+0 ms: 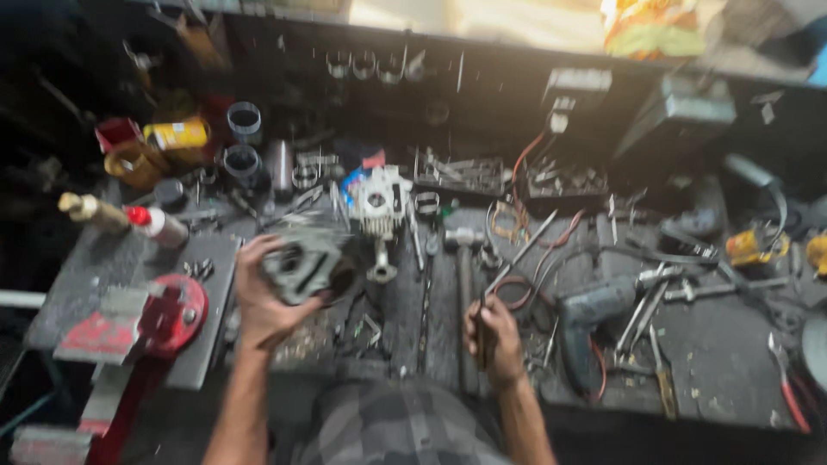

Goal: The person handles a small engine cylinder head on a cluttered workbench, turning it over and fitting small metal parts into it by hand, repositioning the component repeatedly while working among scattered engine parts and tools.

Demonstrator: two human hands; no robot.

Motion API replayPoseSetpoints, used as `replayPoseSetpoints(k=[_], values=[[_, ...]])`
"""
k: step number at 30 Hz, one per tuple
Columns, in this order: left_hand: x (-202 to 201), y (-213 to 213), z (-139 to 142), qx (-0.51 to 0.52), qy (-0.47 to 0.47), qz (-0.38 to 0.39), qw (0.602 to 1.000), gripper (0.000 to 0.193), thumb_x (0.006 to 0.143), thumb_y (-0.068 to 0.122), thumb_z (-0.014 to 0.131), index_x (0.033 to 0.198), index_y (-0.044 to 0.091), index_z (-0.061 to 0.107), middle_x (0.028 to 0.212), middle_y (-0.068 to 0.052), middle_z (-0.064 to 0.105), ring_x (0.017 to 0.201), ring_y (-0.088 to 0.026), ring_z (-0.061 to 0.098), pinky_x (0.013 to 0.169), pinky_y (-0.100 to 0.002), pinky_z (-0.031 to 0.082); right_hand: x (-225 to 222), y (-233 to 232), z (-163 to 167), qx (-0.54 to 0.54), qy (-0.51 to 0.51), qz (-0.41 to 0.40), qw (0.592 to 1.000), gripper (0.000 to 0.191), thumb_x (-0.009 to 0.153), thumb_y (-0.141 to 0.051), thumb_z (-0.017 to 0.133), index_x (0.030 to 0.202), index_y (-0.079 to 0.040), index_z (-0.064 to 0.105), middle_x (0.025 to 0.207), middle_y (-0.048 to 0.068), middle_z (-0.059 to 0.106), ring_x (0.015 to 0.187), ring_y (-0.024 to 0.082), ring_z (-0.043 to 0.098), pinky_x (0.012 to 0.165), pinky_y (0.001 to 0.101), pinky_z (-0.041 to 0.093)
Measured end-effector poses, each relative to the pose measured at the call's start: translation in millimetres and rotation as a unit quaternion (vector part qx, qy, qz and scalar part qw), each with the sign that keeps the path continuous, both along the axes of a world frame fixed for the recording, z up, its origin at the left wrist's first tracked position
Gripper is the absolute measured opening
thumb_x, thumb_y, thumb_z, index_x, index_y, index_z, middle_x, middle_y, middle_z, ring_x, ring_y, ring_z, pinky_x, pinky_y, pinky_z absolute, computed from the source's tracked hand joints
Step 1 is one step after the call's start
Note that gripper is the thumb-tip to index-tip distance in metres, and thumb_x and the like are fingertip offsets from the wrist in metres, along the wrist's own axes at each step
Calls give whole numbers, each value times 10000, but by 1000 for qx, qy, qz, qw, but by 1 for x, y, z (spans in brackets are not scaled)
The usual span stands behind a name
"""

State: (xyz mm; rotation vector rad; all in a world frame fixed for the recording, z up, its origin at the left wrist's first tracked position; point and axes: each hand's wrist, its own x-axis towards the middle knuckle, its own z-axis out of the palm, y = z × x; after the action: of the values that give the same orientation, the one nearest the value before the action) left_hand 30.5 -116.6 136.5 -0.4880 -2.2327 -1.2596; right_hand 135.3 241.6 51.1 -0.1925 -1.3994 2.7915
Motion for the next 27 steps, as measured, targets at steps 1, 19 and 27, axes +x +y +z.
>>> replayPoseSetpoints(k=[1,19,27], values=[[8,12,-3,-6,-9,-26,1000,846,559,297,879,1309,96,544,1392,-175,512,1326,-334,542,1115,-452,490,-3,-1,3,29,17,7,999,128,1016,-196,520,984,-74,541,831,76,600,601,143,545,508,275,417],[10,117,-124,-133,-120,-255,950,1089,486,295,914,1461,121,461,1461,-216,435,1393,-453,395,1163,-529,384,-36,-34,49,641,14,-27,767,176,869,-150,786,989,-65,690,1038,87,660,896,265,703,744,369,557],[-4,101,-102,-154,-212,-298,918,1155,548,379,953,1517,70,405,1520,-207,393,1446,-431,345,1195,-490,343,-28,-57,36,712,-18,-41,700,132,856,-193,801,958,-121,758,1021,77,662,781,287,715,656,406,554]])
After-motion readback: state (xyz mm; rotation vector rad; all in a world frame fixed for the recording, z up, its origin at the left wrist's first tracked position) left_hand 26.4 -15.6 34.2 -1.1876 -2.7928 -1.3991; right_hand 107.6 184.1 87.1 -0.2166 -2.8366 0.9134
